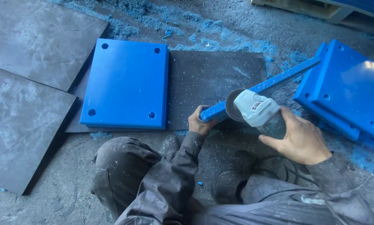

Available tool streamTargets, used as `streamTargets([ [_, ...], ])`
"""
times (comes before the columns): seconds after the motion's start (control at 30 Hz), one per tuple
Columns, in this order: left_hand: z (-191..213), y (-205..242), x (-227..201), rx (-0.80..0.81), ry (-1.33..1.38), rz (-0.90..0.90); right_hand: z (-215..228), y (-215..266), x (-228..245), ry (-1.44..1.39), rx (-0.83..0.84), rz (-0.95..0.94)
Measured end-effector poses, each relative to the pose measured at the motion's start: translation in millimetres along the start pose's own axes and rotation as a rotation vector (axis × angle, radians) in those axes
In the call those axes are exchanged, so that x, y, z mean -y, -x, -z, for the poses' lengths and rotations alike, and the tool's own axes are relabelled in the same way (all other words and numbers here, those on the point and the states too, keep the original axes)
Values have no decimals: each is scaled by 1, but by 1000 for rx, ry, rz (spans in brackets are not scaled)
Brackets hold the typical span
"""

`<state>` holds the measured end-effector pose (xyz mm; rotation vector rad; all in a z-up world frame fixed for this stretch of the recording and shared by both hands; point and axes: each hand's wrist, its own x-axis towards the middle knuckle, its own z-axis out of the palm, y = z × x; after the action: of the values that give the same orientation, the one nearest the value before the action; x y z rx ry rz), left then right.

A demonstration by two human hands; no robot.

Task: Grinding the edges of blue plastic blocks using an angle grinder.

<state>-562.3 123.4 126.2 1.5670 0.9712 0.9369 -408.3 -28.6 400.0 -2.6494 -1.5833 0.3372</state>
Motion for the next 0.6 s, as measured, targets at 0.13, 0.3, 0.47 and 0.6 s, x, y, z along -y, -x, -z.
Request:
streamTargets([
  [0.13, 4, 1, 4, 4, 54, 11, -2, -2, 45, -81, 93, 29],
  [0.3, 11, 5, 4, 51, 37, -34, -9, -13, 32, -81, 110, 38],
  [0.47, 11, 4, -6, 71, 45, 14, -4, -32, -32, 39, 97, -94],
  [0.6, 10, 0, -3, 76, 46, -26, -6, -36, -19, 62, 35, -156],
])
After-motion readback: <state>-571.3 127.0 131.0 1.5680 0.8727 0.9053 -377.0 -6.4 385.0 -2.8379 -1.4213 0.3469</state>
